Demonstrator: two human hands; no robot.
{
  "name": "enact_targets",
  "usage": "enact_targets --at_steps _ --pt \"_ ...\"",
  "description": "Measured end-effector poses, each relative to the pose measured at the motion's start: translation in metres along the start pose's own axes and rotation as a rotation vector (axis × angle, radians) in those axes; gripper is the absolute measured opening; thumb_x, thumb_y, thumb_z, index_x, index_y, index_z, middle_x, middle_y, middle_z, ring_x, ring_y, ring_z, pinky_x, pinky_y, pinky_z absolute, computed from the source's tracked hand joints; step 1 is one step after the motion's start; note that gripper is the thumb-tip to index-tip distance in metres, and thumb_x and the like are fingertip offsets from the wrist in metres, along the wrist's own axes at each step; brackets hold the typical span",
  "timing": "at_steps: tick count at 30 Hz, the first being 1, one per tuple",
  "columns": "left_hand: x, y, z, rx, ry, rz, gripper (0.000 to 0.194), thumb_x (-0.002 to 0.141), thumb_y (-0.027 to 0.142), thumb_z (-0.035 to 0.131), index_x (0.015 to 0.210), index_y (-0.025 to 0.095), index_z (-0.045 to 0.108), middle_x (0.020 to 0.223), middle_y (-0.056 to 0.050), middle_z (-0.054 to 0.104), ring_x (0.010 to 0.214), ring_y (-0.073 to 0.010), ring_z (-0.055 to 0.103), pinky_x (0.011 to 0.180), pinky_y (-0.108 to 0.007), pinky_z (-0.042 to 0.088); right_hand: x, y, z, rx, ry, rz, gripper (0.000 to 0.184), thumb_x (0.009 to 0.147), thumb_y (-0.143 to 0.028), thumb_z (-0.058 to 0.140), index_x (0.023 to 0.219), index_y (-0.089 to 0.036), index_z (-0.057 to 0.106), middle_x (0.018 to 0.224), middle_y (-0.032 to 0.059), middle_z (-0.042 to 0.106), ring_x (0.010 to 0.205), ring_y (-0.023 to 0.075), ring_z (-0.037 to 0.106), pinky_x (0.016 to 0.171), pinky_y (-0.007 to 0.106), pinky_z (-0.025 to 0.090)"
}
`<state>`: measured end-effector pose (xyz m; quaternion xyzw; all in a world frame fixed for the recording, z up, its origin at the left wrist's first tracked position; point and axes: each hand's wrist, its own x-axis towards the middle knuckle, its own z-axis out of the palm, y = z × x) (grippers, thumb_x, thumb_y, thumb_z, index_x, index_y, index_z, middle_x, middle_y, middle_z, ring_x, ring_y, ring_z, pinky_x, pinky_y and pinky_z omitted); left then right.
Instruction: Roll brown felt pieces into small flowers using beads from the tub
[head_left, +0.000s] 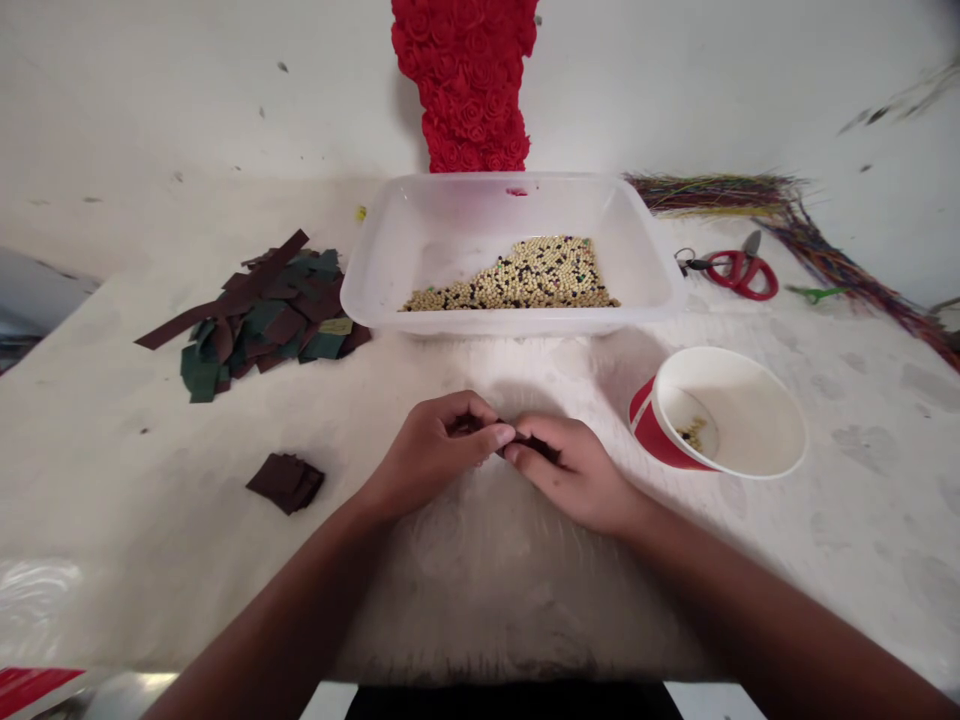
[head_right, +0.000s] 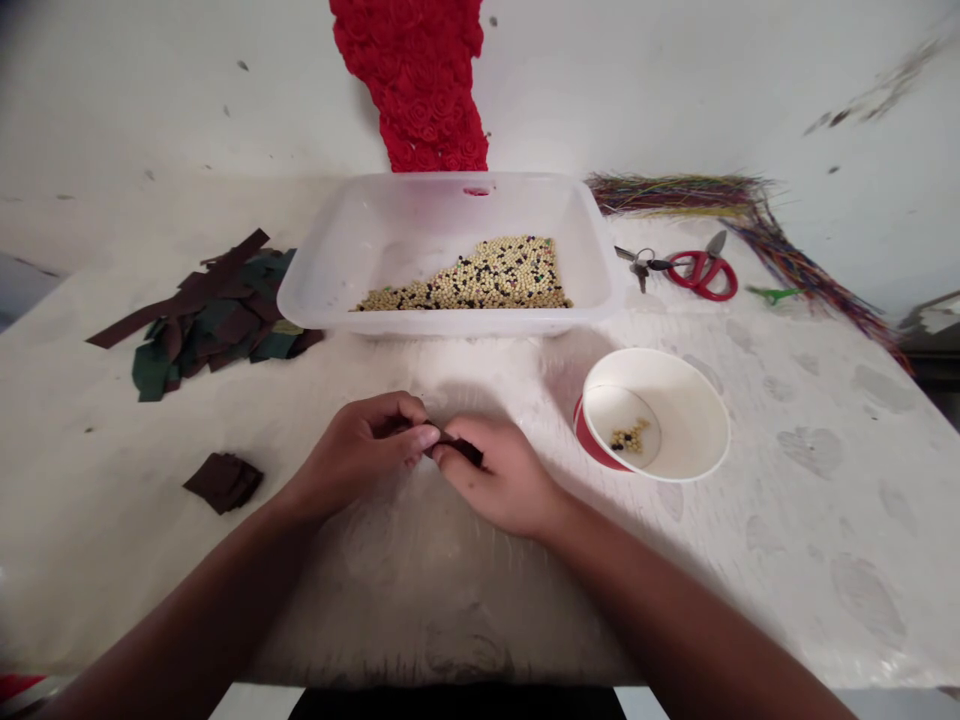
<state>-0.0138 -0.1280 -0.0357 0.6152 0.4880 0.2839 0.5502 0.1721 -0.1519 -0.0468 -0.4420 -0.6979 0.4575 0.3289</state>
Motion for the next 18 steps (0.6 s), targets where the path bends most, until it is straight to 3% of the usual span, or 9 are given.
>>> enact_targets --at_steps 3,9,14,18 --pt "-0.0005 -0.0008 -0.0033 -0.054 -0.076 -0.009 0.02 0.079 0.032 0.071 0.08 0.017 0.057 0.073 0.004 0.056 0.066 -0.0082 0.049 0.059 -0.02 0.037 0.0006 -0.0003 -0.0005 0.018 0.018 0.045 0.025 0.091 -0.026 0.051 0.068 -0.018 0.047 0.06 -0.0044 0.043 0.058 0.0099 0.041 0.054 0.023 0.032" --pt "-0.0009 -0.0008 -0.0058 -0.113 -0.162 -0.024 0.02 0.08 0.031 0.069 0.085 0.018 0.054 0.081 0.003 0.056 0.075 -0.0106 0.052 0.066 -0.023 0.04 0.0017 -0.0003 -0.0008 0.071 0.025 0.037 0.02 0.091 -0.023 0.05 0.072 -0.018 0.05 0.061 -0.0038 0.048 0.058 0.0103 0.045 0.056 0.024 0.035" --pt "-0.0015 0.0017 -0.0033 -0.049 -0.129 -0.013 0.02 0.079 0.029 0.069 0.081 0.017 0.053 0.076 0.004 0.053 0.071 -0.0098 0.048 0.064 -0.022 0.037 0.0008 0.0007 -0.0031 0.129 0.008 0.014 0.028 0.095 -0.023 0.043 0.069 -0.019 0.05 0.059 -0.0037 0.047 0.057 0.0102 0.047 0.057 0.024 0.037" --pt "-0.0014 0.0018 -0.0011 -0.029 -0.086 -0.009 0.027 0.079 0.036 0.069 0.073 0.017 0.052 0.067 0.004 0.052 0.063 -0.0091 0.046 0.057 -0.022 0.034 -0.0004 -0.0009 -0.0031 0.04 -0.007 -0.052 0.027 0.096 -0.021 0.042 0.07 -0.018 0.049 0.064 -0.0024 0.049 0.062 0.0114 0.048 0.062 0.025 0.038"
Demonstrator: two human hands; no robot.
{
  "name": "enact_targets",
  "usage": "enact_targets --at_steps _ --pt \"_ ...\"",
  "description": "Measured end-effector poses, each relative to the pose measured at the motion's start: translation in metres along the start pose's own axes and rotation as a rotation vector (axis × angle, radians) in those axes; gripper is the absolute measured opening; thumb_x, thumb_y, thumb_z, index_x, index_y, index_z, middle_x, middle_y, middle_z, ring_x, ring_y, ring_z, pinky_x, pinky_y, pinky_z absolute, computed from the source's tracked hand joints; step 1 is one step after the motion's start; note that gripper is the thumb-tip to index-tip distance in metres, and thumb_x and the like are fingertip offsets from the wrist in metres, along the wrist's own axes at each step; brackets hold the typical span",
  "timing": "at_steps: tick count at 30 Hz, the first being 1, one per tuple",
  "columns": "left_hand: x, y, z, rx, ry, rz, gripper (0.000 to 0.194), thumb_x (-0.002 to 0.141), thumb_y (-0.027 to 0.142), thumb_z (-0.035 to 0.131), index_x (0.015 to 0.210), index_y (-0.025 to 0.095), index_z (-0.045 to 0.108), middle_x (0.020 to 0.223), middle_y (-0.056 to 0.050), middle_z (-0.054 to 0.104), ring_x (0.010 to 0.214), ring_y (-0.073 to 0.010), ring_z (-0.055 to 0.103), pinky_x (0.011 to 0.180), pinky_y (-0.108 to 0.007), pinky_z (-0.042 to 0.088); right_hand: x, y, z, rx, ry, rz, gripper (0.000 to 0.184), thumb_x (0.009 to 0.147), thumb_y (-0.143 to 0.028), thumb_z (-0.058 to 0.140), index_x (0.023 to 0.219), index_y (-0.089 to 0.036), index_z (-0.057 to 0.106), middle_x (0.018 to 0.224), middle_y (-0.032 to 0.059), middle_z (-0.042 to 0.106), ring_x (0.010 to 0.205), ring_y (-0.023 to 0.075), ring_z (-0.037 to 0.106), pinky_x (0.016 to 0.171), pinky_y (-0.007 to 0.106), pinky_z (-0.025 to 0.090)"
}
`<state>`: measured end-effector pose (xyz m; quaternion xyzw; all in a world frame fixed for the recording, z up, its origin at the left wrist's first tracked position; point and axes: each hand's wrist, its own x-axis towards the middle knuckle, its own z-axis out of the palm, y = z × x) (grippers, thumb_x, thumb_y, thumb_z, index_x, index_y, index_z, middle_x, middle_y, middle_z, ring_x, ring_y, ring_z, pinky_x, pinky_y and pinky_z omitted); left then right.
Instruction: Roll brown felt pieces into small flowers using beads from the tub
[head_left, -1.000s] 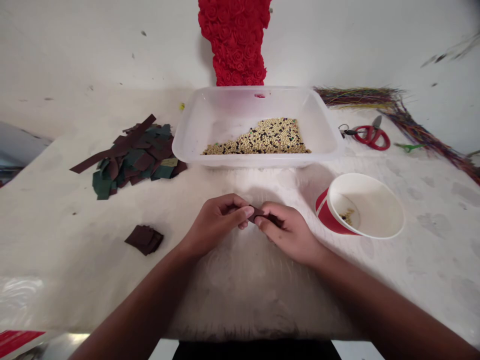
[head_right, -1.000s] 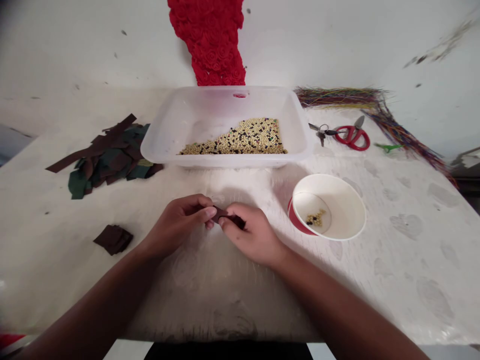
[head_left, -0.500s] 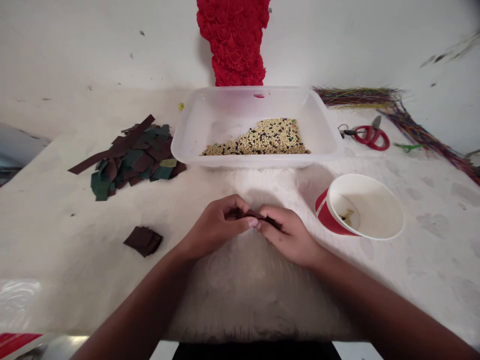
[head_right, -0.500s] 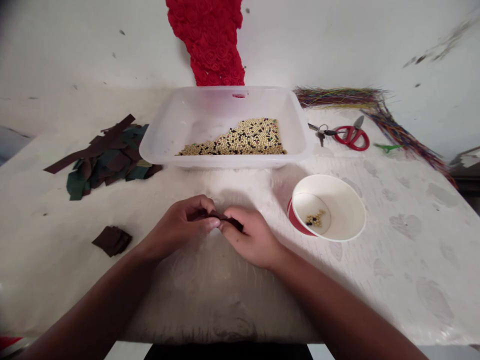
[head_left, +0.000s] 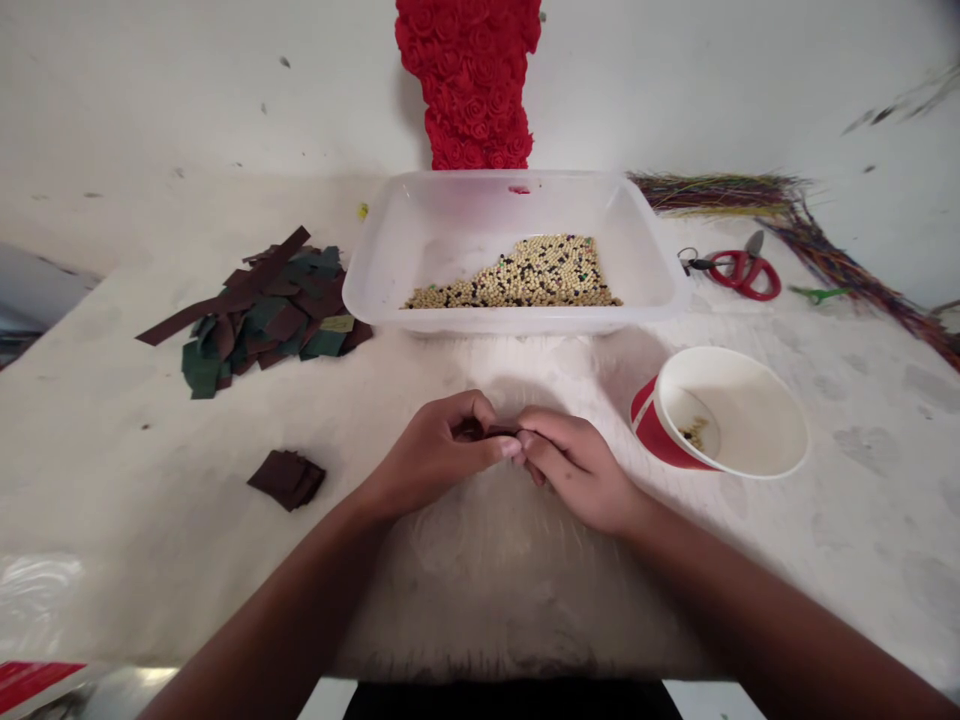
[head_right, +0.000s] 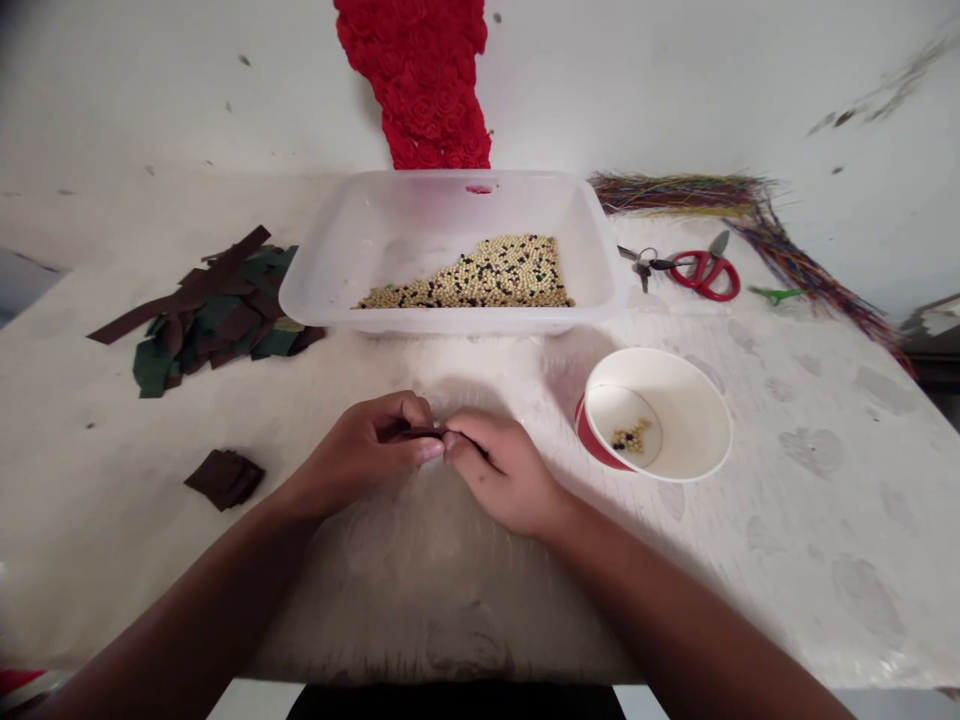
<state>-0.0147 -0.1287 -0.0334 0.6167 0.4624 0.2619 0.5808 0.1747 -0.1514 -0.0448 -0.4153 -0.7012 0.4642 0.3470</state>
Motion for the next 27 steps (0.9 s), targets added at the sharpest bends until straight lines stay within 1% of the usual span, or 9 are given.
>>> enact_targets --at_steps 5,7,11,14,16,19,21,24,27 --pt "0.0013 -0.0027 0.0013 0.015 0.001 0.047 0.034 0.088 0.04 0.059 0.065 0.017 0.048 0.06 0.003 0.053 0.057 -0.0092 0.046 0.055 -0.023 0.036 -0.0003 0.0003 0.0033 -0.088 -0.033 -0.146 0.021 0.096 -0.018 0.04 0.079 -0.019 0.053 0.077 0.0005 0.055 0.075 0.0134 0.053 0.07 0.027 0.041" --pt "0.0012 -0.0026 0.0014 0.003 -0.012 0.067 0.034 0.092 0.039 0.054 0.066 0.017 0.048 0.06 0.003 0.052 0.057 -0.009 0.047 0.055 -0.023 0.037 -0.0001 0.0001 0.0033 -0.086 -0.044 -0.161 0.022 0.097 -0.018 0.039 0.08 -0.019 0.053 0.078 0.0002 0.056 0.076 0.0132 0.053 0.071 0.027 0.041" --pt "0.0004 -0.0012 -0.0003 -0.034 -0.06 0.096 0.024 0.094 0.034 0.049 0.078 0.017 0.053 0.07 0.002 0.054 0.062 -0.0097 0.049 0.06 -0.024 0.041 0.0005 -0.0017 0.001 -0.064 -0.011 -0.033 0.024 0.097 -0.021 0.04 0.075 -0.02 0.052 0.069 -0.0015 0.053 0.069 0.0126 0.052 0.067 0.026 0.04" --pt "-0.0002 -0.0011 -0.0021 -0.061 -0.073 0.105 0.015 0.092 0.03 0.052 0.087 0.017 0.056 0.08 0.0 0.057 0.067 -0.0102 0.052 0.063 -0.024 0.044 0.001 -0.0015 0.0003 -0.033 0.037 0.042 0.026 0.097 -0.024 0.041 0.073 -0.02 0.052 0.064 -0.0022 0.052 0.065 0.0125 0.051 0.063 0.026 0.04" --pt "-0.0006 -0.0012 -0.0026 -0.046 -0.06 0.098 0.011 0.09 0.028 0.055 0.09 0.017 0.057 0.081 0.001 0.058 0.069 -0.0103 0.053 0.065 -0.024 0.044 0.0012 -0.0007 0.0007 -0.018 0.052 0.061 0.027 0.097 -0.024 0.04 0.073 -0.019 0.052 0.062 -0.0027 0.051 0.062 0.012 0.051 0.061 0.025 0.039" --pt "-0.0012 -0.0007 -0.0018 0.017 -0.033 0.073 0.008 0.085 0.024 0.06 0.089 0.018 0.057 0.082 0.001 0.059 0.074 -0.0112 0.053 0.066 -0.023 0.042 0.0015 -0.0002 0.0013 -0.019 0.043 0.077 0.027 0.097 -0.025 0.041 0.072 -0.019 0.051 0.059 -0.0034 0.049 0.059 0.0115 0.049 0.06 0.025 0.038" --pt "-0.0015 -0.0001 -0.0005 0.058 -0.019 0.055 0.011 0.083 0.025 0.062 0.087 0.018 0.055 0.083 0.002 0.058 0.076 -0.0118 0.052 0.067 -0.024 0.041 0.0016 -0.0005 0.0013 -0.03 0.029 0.079 0.028 0.096 -0.025 0.042 0.07 -0.019 0.05 0.059 -0.0037 0.048 0.059 0.0113 0.047 0.059 0.025 0.036" --pt "-0.0017 0.0004 0.0022 0.127 -0.014 0.037 0.017 0.079 0.028 0.065 0.083 0.019 0.05 0.076 0.004 0.053 0.07 -0.0113 0.047 0.062 -0.023 0.037 0.0021 -0.002 0.0007 -0.039 0.006 0.063 0.03 0.095 -0.023 0.044 0.066 -0.019 0.047 0.059 -0.0037 0.048 0.059 0.0111 0.047 0.059 0.025 0.035" --pt "-0.0015 -0.0003 0.0063 0.236 0.013 0.056 0.017 0.076 0.024 0.063 0.077 0.019 0.047 0.07 0.005 0.046 0.066 -0.0105 0.041 0.058 -0.023 0.032 0.0026 -0.0036 0.0005 -0.042 -0.025 0.037 0.028 0.094 -0.02 0.045 0.066 -0.019 0.047 0.06 -0.0035 0.048 0.061 0.0113 0.047 0.061 0.025 0.036"
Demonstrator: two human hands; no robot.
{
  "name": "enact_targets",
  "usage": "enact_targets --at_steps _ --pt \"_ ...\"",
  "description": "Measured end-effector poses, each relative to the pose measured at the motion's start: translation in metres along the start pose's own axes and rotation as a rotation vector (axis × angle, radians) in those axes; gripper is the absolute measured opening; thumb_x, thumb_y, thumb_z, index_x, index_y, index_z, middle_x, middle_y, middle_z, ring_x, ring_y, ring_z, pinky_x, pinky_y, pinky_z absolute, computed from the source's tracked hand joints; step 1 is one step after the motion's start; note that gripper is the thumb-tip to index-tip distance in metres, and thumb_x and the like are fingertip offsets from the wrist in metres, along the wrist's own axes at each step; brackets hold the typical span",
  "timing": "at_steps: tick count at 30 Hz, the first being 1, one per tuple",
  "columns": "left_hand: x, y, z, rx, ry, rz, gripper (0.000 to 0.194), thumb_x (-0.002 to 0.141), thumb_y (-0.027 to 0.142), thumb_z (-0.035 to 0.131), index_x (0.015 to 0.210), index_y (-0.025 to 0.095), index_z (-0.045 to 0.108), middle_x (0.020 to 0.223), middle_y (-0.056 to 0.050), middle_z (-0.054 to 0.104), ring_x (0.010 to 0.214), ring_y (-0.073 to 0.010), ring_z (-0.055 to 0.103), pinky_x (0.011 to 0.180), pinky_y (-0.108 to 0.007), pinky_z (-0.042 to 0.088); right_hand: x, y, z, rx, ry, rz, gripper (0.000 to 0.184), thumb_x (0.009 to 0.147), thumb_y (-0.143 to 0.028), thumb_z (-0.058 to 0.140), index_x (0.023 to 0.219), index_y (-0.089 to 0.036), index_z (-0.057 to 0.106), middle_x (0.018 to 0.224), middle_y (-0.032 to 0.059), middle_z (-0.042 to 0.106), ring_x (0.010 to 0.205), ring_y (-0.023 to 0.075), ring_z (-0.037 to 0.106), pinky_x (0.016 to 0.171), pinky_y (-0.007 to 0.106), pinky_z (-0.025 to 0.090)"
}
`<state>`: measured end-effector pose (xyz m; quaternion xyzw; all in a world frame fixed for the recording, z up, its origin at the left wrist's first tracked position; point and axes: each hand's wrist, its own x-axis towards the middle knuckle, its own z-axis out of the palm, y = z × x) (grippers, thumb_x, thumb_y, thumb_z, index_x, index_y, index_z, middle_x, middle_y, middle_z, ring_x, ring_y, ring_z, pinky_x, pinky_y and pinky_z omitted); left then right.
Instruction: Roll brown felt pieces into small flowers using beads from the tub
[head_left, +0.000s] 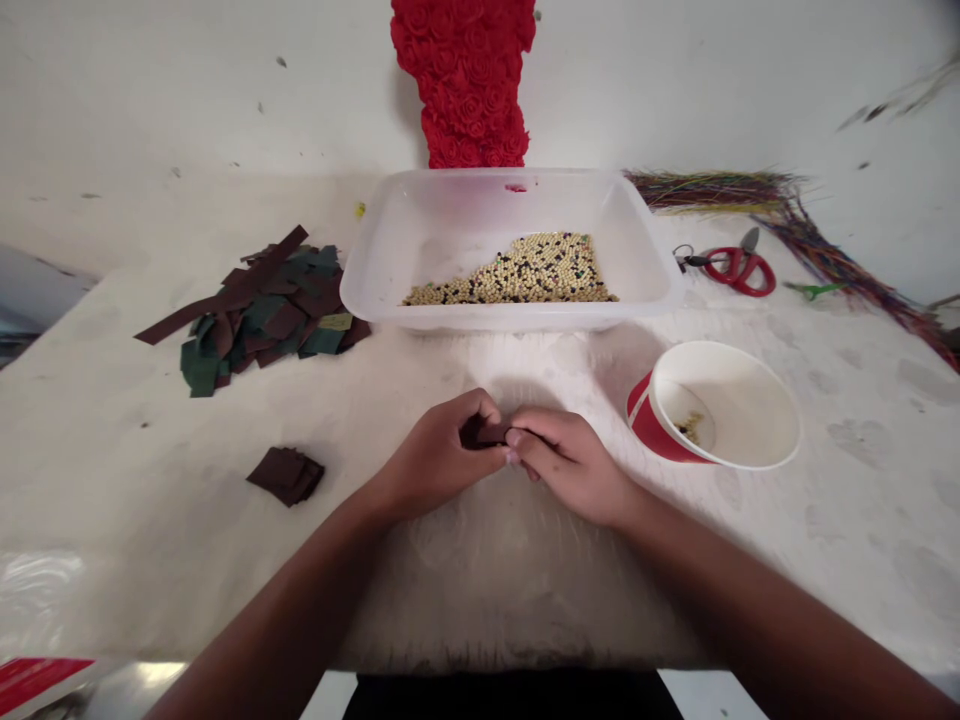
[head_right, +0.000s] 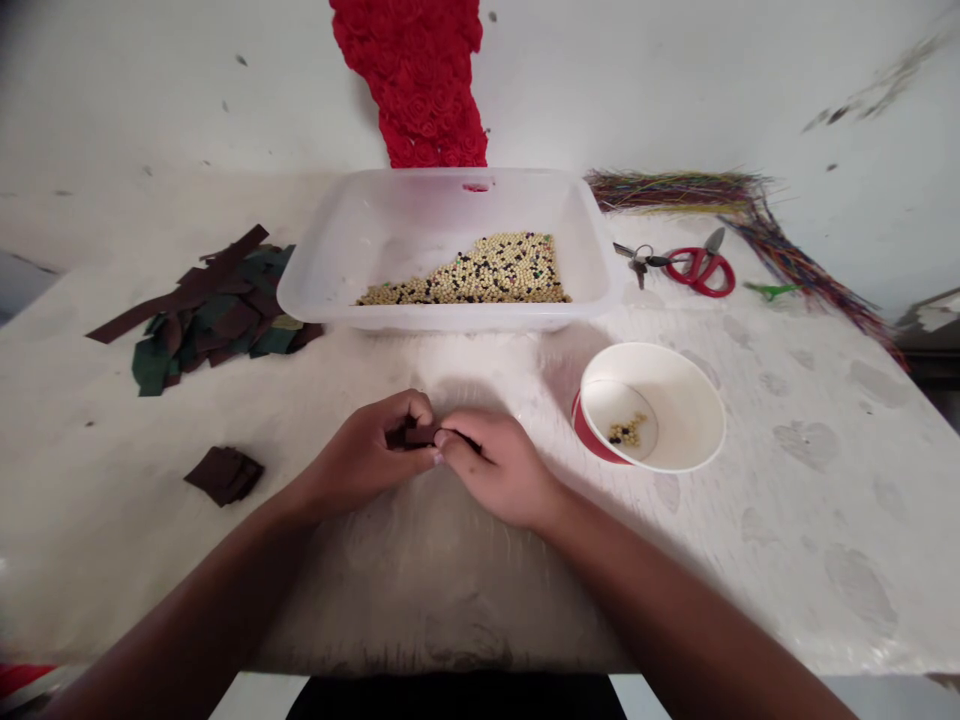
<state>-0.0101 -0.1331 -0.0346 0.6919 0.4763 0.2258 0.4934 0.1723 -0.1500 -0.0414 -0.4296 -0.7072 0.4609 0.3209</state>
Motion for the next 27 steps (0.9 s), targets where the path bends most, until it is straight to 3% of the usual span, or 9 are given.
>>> enact_targets --at_steps 6,11,18,27 --pt "0.001 0.001 0.01 0.162 0.094 0.028 0.029 0.076 0.03 0.061 0.065 0.019 0.036 0.061 0.006 0.04 0.06 -0.01 0.034 0.053 -0.024 0.027 -0.001 0.001 0.002 0.021 -0.021 -0.091 0.029 0.093 -0.018 0.041 0.064 -0.02 0.043 0.06 -0.0031 0.047 0.061 0.0122 0.048 0.063 0.027 0.037" --pt "0.001 0.0 0.011 0.157 0.125 0.029 0.032 0.077 0.034 0.06 0.062 0.019 0.037 0.059 0.005 0.04 0.059 -0.01 0.034 0.053 -0.025 0.026 -0.002 0.003 0.002 0.039 -0.032 -0.107 0.032 0.096 -0.022 0.037 0.064 -0.019 0.044 0.063 -0.0017 0.048 0.065 0.0131 0.05 0.066 0.028 0.038" --pt "0.0 -0.001 0.005 0.102 0.081 0.009 0.023 0.08 0.026 0.059 0.063 0.017 0.047 0.059 0.005 0.044 0.059 -0.0099 0.038 0.053 -0.024 0.028 -0.003 0.003 0.001 0.04 -0.033 -0.07 0.032 0.099 -0.028 0.037 0.073 -0.018 0.053 0.065 -0.0011 0.053 0.068 0.0135 0.053 0.068 0.028 0.04" --pt "-0.001 -0.001 -0.003 -0.076 0.0 0.005 0.028 0.092 0.036 0.049 0.073 0.017 0.057 0.067 0.001 0.06 0.063 -0.0118 0.053 0.061 -0.024 0.042 -0.004 0.005 0.002 0.099 0.019 0.014 0.039 0.101 -0.031 0.034 0.07 -0.018 0.054 0.06 -0.0019 0.052 0.059 0.0117 0.051 0.062 0.026 0.041"
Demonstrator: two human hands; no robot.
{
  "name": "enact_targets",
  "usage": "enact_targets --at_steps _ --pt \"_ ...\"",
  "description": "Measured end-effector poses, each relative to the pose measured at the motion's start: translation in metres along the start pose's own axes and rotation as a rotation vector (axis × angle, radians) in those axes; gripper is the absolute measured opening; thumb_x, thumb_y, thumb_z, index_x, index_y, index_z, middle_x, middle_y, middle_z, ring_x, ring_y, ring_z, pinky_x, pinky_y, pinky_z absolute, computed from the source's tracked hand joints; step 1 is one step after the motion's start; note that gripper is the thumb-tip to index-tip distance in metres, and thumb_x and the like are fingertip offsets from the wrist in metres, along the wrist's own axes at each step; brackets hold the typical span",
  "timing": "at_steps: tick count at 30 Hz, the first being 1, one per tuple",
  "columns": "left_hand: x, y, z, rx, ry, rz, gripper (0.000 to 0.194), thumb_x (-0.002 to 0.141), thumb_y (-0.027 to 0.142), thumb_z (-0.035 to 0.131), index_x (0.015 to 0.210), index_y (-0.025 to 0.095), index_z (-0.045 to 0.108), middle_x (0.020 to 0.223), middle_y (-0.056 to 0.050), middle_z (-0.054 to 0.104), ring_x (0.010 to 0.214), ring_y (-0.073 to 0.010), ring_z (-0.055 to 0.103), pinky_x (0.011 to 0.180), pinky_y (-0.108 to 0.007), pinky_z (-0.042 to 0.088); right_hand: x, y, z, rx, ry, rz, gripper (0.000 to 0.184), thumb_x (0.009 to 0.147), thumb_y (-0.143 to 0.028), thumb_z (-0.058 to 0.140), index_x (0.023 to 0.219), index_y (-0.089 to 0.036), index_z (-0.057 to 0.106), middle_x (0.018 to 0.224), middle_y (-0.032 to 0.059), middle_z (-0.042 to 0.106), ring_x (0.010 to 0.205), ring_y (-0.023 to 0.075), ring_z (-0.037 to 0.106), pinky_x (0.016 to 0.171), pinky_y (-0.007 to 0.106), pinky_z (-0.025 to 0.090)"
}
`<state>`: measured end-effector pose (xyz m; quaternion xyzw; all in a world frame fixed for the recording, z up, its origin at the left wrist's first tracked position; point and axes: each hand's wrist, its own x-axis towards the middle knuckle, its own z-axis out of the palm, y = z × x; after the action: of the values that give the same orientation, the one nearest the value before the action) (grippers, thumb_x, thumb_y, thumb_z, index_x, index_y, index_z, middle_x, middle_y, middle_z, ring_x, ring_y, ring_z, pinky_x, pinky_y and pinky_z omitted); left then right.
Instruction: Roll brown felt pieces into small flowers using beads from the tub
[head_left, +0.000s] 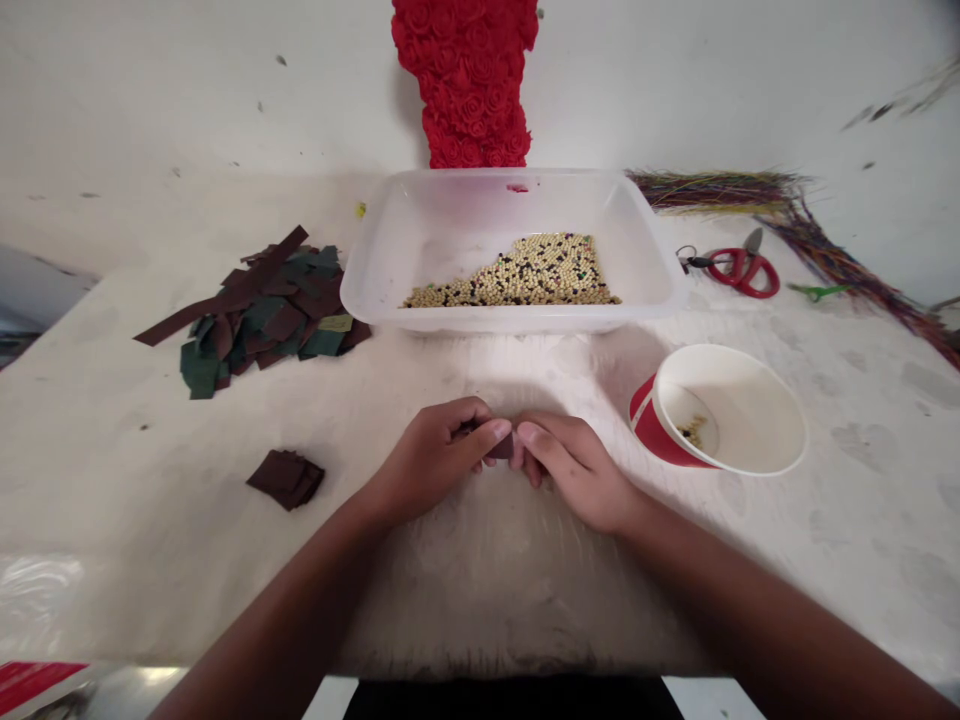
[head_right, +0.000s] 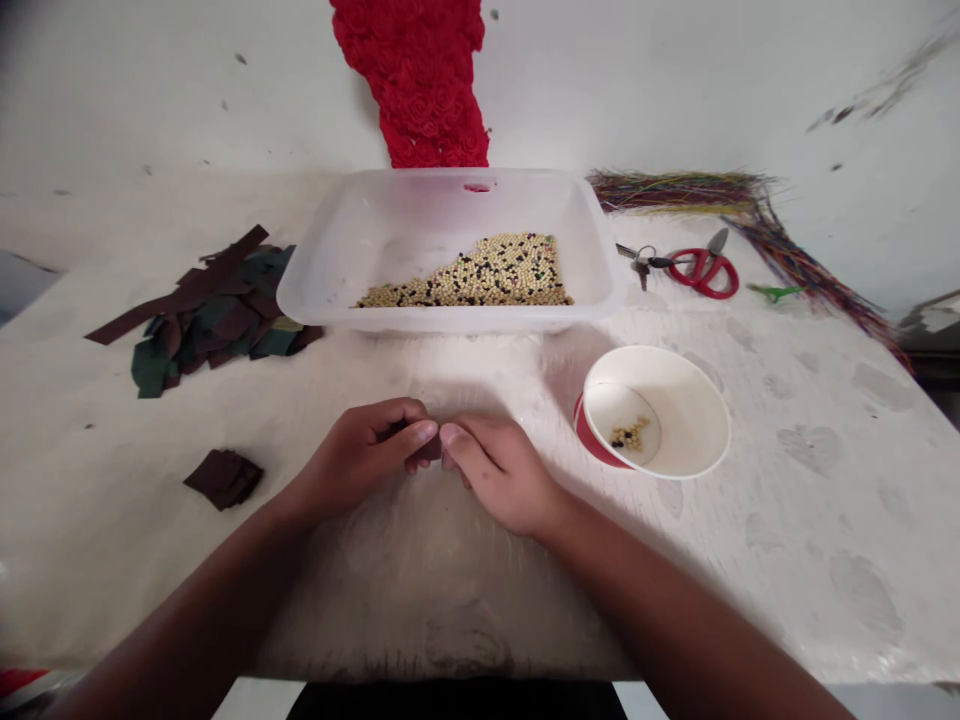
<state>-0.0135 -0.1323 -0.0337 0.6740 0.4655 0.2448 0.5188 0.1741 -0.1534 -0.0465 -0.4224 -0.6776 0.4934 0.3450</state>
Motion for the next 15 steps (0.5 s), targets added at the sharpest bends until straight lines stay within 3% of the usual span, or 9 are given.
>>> enact_targets --at_steps 8,15 --pt "-0.002 0.002 -0.001 -0.026 -0.029 -0.022 0.01 0.081 0.027 0.063 0.081 0.018 0.058 0.078 0.001 0.063 0.075 -0.0136 0.057 0.068 -0.025 0.043 0.001 0.001 -0.001 0.027 0.008 0.019 0.042 0.102 -0.033 0.033 0.067 -0.018 0.051 0.06 -0.0019 0.05 0.059 0.0116 0.05 0.061 0.026 0.04" --pt "0.0 -0.002 0.011 0.196 0.093 0.001 0.029 0.075 0.032 0.069 0.07 0.019 0.043 0.064 0.006 0.048 0.063 -0.01 0.042 0.057 -0.023 0.032 0.002 -0.003 0.001 -0.032 0.012 -0.043 0.04 0.1 -0.027 0.033 0.061 -0.019 0.044 0.061 -0.0013 0.048 0.062 0.0127 0.047 0.062 0.027 0.037"
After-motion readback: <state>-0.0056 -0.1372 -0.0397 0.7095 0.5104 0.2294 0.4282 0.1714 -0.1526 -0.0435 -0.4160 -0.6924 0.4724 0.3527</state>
